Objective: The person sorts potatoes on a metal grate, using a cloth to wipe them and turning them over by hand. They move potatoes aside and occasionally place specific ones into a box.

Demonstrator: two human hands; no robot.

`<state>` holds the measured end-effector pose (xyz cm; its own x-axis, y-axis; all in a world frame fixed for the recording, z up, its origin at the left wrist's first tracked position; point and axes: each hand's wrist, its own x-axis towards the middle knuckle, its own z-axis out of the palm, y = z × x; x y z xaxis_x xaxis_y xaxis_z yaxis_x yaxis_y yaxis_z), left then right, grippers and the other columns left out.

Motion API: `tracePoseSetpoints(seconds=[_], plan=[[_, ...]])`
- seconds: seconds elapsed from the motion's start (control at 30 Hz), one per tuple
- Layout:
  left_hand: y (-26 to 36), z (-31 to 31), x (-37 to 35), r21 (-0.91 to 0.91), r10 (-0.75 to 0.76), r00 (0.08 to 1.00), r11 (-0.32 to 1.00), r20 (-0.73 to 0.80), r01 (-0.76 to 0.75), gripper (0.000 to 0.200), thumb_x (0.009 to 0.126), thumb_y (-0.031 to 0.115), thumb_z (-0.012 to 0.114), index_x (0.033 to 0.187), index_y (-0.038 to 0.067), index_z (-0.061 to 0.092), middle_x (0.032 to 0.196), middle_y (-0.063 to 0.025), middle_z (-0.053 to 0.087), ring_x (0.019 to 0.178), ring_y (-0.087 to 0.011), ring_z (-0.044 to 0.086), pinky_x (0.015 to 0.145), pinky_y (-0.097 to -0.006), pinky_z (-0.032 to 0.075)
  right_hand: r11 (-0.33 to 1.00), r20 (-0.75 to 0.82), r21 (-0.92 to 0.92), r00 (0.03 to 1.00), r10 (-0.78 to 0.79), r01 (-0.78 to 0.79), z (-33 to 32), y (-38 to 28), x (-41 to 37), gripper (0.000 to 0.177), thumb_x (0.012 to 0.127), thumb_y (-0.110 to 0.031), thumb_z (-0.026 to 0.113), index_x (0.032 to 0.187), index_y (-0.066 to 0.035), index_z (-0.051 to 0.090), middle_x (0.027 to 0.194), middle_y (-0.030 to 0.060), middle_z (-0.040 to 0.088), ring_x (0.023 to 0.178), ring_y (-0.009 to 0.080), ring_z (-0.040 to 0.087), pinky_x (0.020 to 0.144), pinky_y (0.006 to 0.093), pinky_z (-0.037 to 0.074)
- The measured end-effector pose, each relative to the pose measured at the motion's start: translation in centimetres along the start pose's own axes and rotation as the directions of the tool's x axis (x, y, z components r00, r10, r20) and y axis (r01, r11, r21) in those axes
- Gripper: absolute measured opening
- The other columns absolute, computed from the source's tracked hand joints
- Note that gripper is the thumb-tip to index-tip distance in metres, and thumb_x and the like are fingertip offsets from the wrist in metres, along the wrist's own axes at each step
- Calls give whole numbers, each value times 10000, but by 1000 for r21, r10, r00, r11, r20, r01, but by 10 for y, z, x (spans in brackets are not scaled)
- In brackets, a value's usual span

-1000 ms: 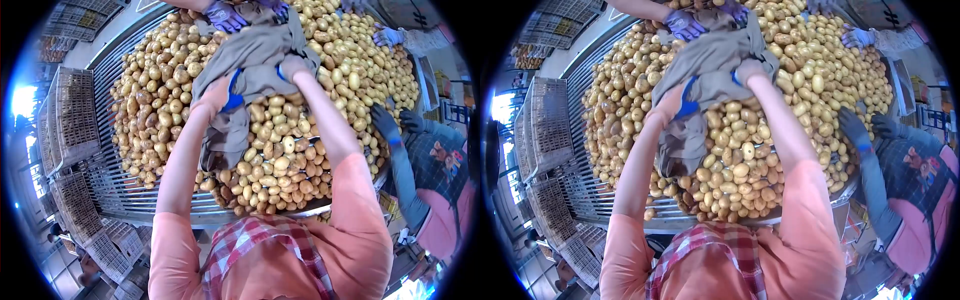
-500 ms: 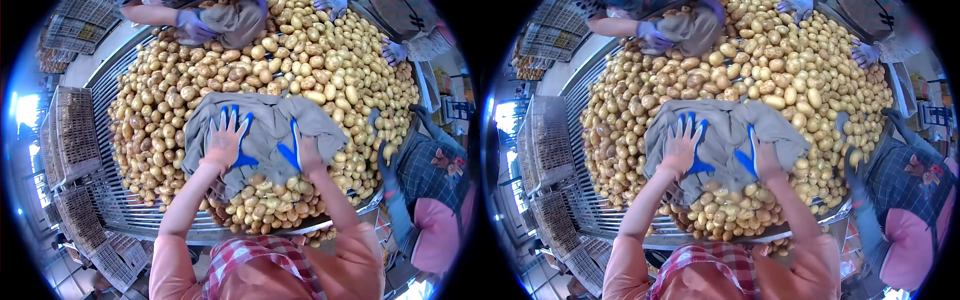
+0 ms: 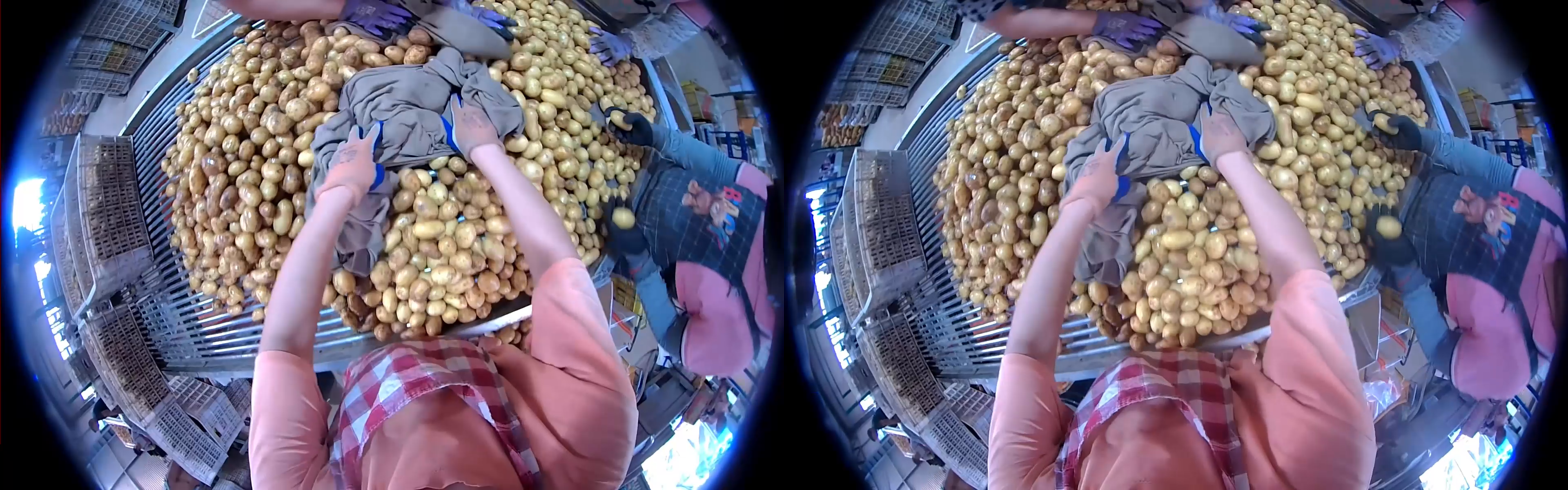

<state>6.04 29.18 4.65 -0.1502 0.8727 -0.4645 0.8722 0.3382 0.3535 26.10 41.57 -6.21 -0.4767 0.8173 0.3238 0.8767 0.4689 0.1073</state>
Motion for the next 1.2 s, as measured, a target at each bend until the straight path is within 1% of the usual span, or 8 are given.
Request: tracePoseSetpoints(seconds=[0.07, 0.3, 0.4, 0.7, 0.83, 0.93, 1.07, 1.2], plan=[[-15, -7, -33, 120, 102, 995, 988, -2, -101, 567, 808, 36, 466, 1343, 206, 386, 1416, -195, 286, 1289, -325, 324, 1058, -365, 292, 925, 449, 379, 881, -151, -35, -49, 12, -27, 367, 900, -242, 415, 1174, -17, 511, 1003, 216, 604, 931, 349, 577, 842, 430, 443], [-23, -18, -175, 157, 291, 928, 930, 232, -331, 616, 761, 246, 639, 1333, 243, 409, 1428, -167, 278, 1300, -393, 271, 1068, -429, 235, 859, 260, 434, 950, 172, -274, -172, 34, -165, 400, 827, -390, 584, 1042, -53, 614, 882, 201, 618, 810, 368, 588, 727, 459, 464], [-6, 28, -179, 426, 158, 940, 860, 301, -281, 749, 753, 341, 652, 1400, 273, 281, 1457, -159, 218, 1339, -424, 152, 1059, -577, 143, 906, 396, 337, 911, 112, -258, -166, 8, -227, 657, 801, -377, 614, 1329, -57, 389, 1255, 332, 399, 1121, 469, 425, 956, 472, 352], [-5, 45, -40, 510, 249, 952, 805, 175, -304, 777, 664, 477, 677, 1340, 216, 399, 1433, -128, 275, 1330, -415, 189, 1039, -598, 165, 821, 332, 535, 943, 13, -200, -82, -1, -95, 969, 674, -598, 642, 1362, -7, 301, 1259, 368, 356, 1136, 505, 383, 960, 471, 357], [-5, 31, 37, 643, 283, 959, 734, 4, -220, 880, 655, 613, 623, 1365, 165, 358, 1416, -125, 320, 1341, -394, 180, 1061, -592, 97, 937, 175, 347, 984, -19, -44, -35, -5, -12, 682, 819, -418, 545, 1341, -20, 357, 1187, 304, 438, 1024, 431, 470, 866, 459, 419], [13, -5, 87, 571, 249, 961, 809, -123, -136, 515, 825, 194, 483, 1331, 148, 398, 1410, -106, 329, 1199, -350, 413, 972, -556, 308, 962, 307, 211, 946, 102, -172, 13, -10, 50, 548, 798, -139, 430, 1342, -90, 383, 1152, 258, 474, 903, 361, 561, 756, 402, 470], [33, 26, 74, 715, 303, 932, 696, -201, -73, 505, 815, 132, 461, 1317, 167, 415, 1386, -93, 366, 1154, -300, 458, 933, -534, 348, 935, 68, 291, 979, 190, -201, 74, -2, 63, 496, 833, -175, 431, 1277, 42, 396, 1258, 269, 433, 1098, 349, 504, 919, 391, 410], [28, 36, 1, 550, 230, 969, 822, -86, -146, 606, 774, 85, 480, 1359, 207, 380, 1452, -113, 265, 1281, -390, 307, 962, -530, 345, 866, 351, 290, 887, 300, -408, -4, -23, 12, 509, 846, -190, 421, 1281, 74, 384, 1380, 225, 333, 1244, 370, 362, 1012, 398, 320]])
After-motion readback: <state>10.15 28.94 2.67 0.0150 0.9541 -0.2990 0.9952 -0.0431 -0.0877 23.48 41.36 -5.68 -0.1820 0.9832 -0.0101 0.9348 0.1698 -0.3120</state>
